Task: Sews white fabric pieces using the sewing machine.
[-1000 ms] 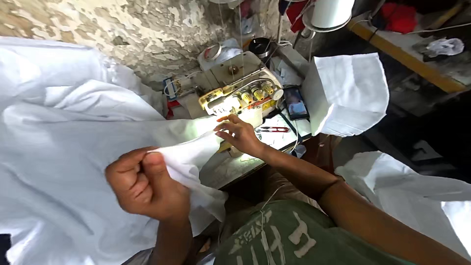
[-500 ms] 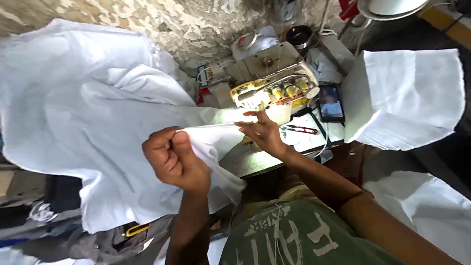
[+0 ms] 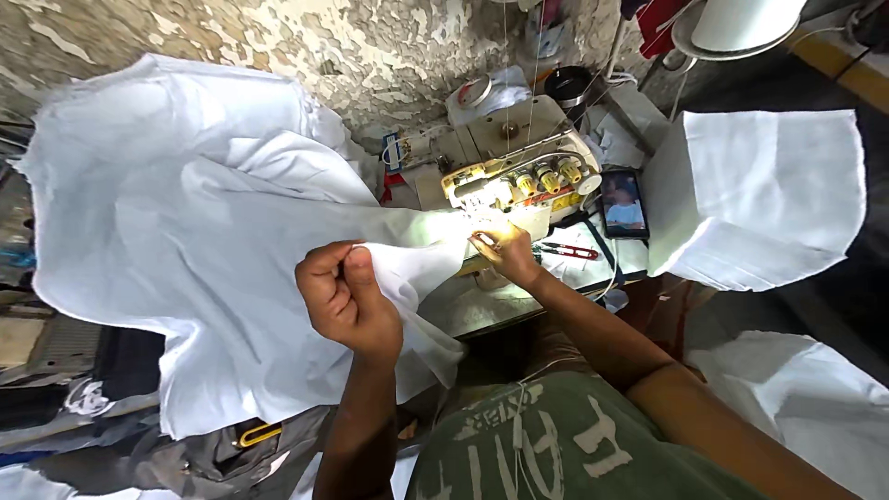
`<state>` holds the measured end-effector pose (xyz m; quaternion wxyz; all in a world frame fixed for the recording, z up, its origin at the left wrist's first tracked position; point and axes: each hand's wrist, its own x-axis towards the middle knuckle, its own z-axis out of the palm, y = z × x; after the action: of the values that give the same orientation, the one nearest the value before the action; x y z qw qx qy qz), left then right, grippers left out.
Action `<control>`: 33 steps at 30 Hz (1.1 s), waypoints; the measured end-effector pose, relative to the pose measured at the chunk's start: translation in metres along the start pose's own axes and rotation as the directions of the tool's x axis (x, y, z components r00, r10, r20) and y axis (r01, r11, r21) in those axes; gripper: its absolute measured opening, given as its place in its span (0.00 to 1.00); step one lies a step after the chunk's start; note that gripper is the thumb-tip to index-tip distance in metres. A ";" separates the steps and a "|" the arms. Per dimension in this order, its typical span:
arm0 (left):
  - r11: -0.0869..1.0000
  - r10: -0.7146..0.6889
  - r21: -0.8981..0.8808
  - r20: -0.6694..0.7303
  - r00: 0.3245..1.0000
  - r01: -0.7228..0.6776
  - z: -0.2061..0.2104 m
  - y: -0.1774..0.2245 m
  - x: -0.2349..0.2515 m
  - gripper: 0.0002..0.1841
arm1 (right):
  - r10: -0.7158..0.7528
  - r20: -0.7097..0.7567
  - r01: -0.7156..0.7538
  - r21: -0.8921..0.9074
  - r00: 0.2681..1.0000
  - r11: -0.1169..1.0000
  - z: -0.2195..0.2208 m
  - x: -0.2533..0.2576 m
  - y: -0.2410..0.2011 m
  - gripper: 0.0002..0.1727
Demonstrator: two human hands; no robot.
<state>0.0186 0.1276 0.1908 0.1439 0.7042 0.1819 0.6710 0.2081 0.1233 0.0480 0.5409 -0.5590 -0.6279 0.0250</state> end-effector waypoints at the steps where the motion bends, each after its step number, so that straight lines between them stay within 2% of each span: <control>1: 1.000 0.000 0.000 0.001 1.000 0.000 0.001 0.000 0.000 0.06 | 0.025 0.014 -0.025 -0.008 1.000 1.000 0.000 -0.002 0.003 0.08; 8: 0.998 -0.010 0.061 0.104 0.995 0.003 -0.011 -0.003 0.002 0.07 | 0.069 0.031 -0.069 -0.022 0.997 0.997 -0.003 0.001 -0.001 0.12; 13: 0.994 -0.031 0.106 0.072 0.997 0.023 -0.019 -0.018 0.005 0.06 | 0.000 0.028 -0.003 0.125 1.000 0.992 0.000 0.005 -0.006 0.08; 18: 0.984 -0.101 0.161 0.113 0.989 0.082 -0.022 -0.024 0.012 0.09 | 0.125 0.209 -0.189 0.325 0.970 0.927 -0.015 0.002 -0.007 0.13; 21: 0.987 -0.099 0.139 0.157 0.983 0.078 -0.018 -0.027 0.011 0.10 | 0.132 0.256 -0.229 0.396 0.958 0.889 -0.020 -0.001 -0.003 0.10; 26: 0.990 -0.102 0.121 0.209 0.973 0.077 -0.007 -0.025 0.011 0.09 | 0.075 0.343 -0.189 0.312 0.936 0.931 -0.030 0.006 0.003 0.10; 29: 0.987 -0.142 0.111 0.225 0.964 0.120 -0.003 -0.023 0.011 0.09 | 0.094 0.441 -0.231 0.267 0.892 0.935 -0.039 0.009 0.001 0.11; 33: 0.981 -0.184 0.099 0.197 0.963 0.167 -0.005 -0.028 0.009 0.10 | 0.077 0.387 -0.235 0.380 0.919 0.895 -0.030 -0.005 0.015 0.10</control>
<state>0.0124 0.1567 0.1863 0.1920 0.7562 0.2548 0.5713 0.2384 0.1085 0.0474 0.5190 -0.4647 -0.6489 0.3058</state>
